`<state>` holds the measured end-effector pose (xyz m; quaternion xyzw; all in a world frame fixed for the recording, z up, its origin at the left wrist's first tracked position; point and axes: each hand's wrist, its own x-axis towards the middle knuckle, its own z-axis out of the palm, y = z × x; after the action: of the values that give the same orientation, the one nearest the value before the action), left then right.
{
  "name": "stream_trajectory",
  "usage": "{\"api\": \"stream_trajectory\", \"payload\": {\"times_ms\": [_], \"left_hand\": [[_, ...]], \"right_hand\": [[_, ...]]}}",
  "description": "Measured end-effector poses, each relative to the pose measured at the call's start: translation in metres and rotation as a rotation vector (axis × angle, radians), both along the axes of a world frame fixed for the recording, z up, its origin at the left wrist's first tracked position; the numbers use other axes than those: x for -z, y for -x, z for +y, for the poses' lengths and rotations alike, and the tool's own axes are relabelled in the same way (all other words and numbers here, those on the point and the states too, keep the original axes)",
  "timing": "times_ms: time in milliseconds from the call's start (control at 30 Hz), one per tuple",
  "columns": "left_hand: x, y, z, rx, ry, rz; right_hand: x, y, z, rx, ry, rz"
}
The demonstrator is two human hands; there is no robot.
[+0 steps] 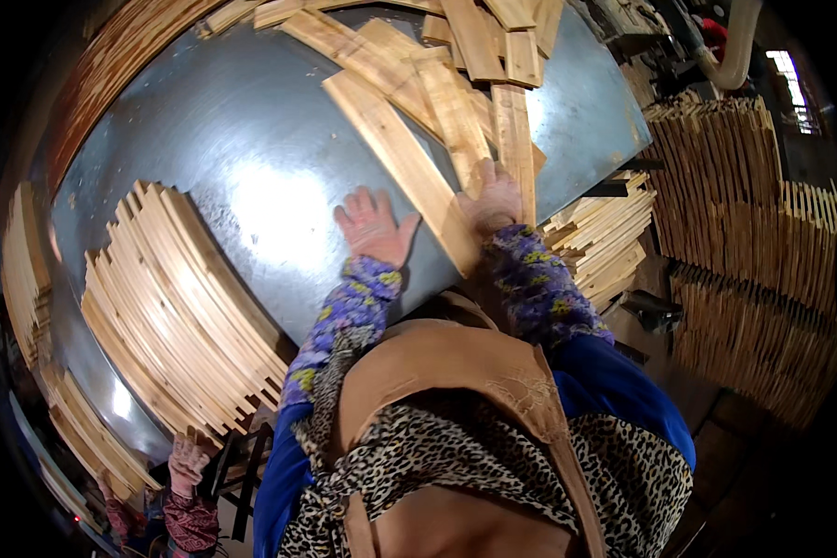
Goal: The person picks up thin wooden planks from a pile on a metal table and arranges them into a neat stack. The person handles the wood by hand, repeatedly picking up individual pieces and placing them into a growing pile on the left side of the table.
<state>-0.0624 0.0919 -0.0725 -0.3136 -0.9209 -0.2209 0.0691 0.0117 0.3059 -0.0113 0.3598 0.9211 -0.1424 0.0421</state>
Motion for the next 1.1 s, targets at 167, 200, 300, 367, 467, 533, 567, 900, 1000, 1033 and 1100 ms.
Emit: {"api": "stream_trajectory", "payload": {"times_ms": [167, 200, 300, 367, 467, 533, 567, 900, 1000, 1033, 1100], "left_hand": [[0.022, -0.023, 0.065, 0.006, -0.437, -0.765], [0.006, -0.02, 0.067, 0.035, -0.694, -0.929], [0.011, -0.02, 0.052, -0.155, -1.231, -1.369], [-0.005, -0.006, 0.042, -0.246, -1.348, -1.439], [-0.03, 0.017, 0.008, -0.46, -1.153, -1.475], [-0.011, 0.035, -0.044, -0.497, -0.902, -1.388], [-0.011, 0.04, -0.071, -0.515, -0.699, -1.321], [-0.051, 0.004, -0.231, -0.829, 0.431, -0.233], [-0.064, 0.013, -0.231, -0.762, 0.426, -0.373], [-0.059, 0.009, -0.236, -0.779, 0.407, -0.349], [-0.041, 0.006, -0.243, -0.788, 0.388, -0.294]], "right_hand": [[0.009, -0.001, -0.037, 0.072, 0.384, 0.24], [0.014, -0.005, -0.042, 0.05, 0.421, 0.35], [-0.001, 0.02, -0.054, -0.029, 0.996, 0.295], [0.007, 0.023, -0.072, -0.089, 0.921, 0.398], [0.047, 0.024, -0.085, -0.427, 0.896, 0.402], [0.01, 0.03, -0.077, -0.49, 0.93, 0.18], [-0.029, 0.03, -0.07, -0.474, 0.929, 0.067], [0.034, -0.104, 0.056, 0.203, -0.075, 0.101], [0.012, -0.154, 0.052, 0.071, -0.001, 0.062], [0.009, -0.168, 0.047, -0.1, -0.091, 0.178], [-0.017, -0.144, 0.03, -0.268, -0.042, 0.121]]}}
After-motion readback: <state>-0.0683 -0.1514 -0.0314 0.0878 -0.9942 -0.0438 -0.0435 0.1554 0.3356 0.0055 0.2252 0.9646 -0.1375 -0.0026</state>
